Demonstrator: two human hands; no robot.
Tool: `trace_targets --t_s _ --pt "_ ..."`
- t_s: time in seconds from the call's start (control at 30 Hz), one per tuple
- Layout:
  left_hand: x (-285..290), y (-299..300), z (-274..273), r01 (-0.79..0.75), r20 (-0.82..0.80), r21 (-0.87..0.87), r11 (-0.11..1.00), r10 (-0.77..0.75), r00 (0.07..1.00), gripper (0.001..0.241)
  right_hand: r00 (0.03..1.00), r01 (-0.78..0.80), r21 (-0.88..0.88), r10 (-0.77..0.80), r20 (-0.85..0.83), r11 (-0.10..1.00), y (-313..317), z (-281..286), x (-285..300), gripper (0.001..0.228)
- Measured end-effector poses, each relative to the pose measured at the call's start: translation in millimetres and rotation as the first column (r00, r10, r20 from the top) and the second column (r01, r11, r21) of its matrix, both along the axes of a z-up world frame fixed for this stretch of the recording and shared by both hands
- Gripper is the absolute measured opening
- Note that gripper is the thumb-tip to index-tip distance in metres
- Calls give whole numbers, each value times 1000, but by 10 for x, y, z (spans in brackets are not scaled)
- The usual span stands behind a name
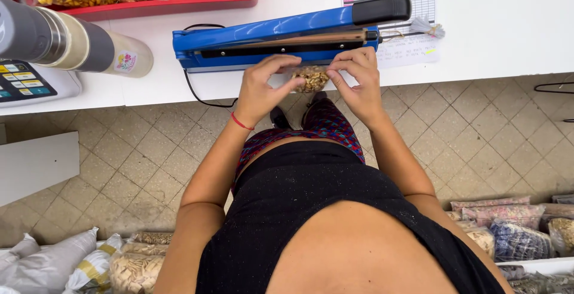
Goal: Sealing small plastic bags of walnuts using an impulse heat sealer
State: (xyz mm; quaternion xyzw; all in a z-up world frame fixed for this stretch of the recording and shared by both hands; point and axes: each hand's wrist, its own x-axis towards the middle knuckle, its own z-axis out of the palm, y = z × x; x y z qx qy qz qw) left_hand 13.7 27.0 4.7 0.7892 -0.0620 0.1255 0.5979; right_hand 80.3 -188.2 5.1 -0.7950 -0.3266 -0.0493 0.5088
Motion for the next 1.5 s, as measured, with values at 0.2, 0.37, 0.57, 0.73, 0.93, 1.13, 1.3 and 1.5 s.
trace_targets --t_s 0.2,0.37,0.57,0.73,0.93,1.13,1.3,1.5 --pt "60 -2 135 -139 180 168 976 108 978 5 998 -1 66 5 -61 998 -78 -32 25 8" --pt "97 -66 57 -234 328 268 935 140 934 11 1000 -17 61 17 -12 998 -121 21 120 8" --pt "66 -250 144 -408 517 499 764 115 848 22 998 24 21 -25 55 999 -355 95 193 5" --pt "259 -832 439 -392 673 472 790 -36 738 21 975 206 -19 -204 88 978 -1051 -138 580 8" --pt "954 -1897 -6 48 243 656 753 -271 931 11 897 351 -225 -258 360 909 -1719 -392 966 31" --pt "1650 -2435 -558 5 30 896 445 -71 997 17 936 264 -233 -190 296 936 -1839 -643 1096 30" --pt "2050 -2458 -736 -98 192 838 537 -122 974 7 938 284 -191 -230 260 940 -1854 -667 1109 19" --pt "2329 -2404 -832 -102 183 945 311 -244 953 31 939 290 -182 -243 243 940 -1854 -614 1103 12"
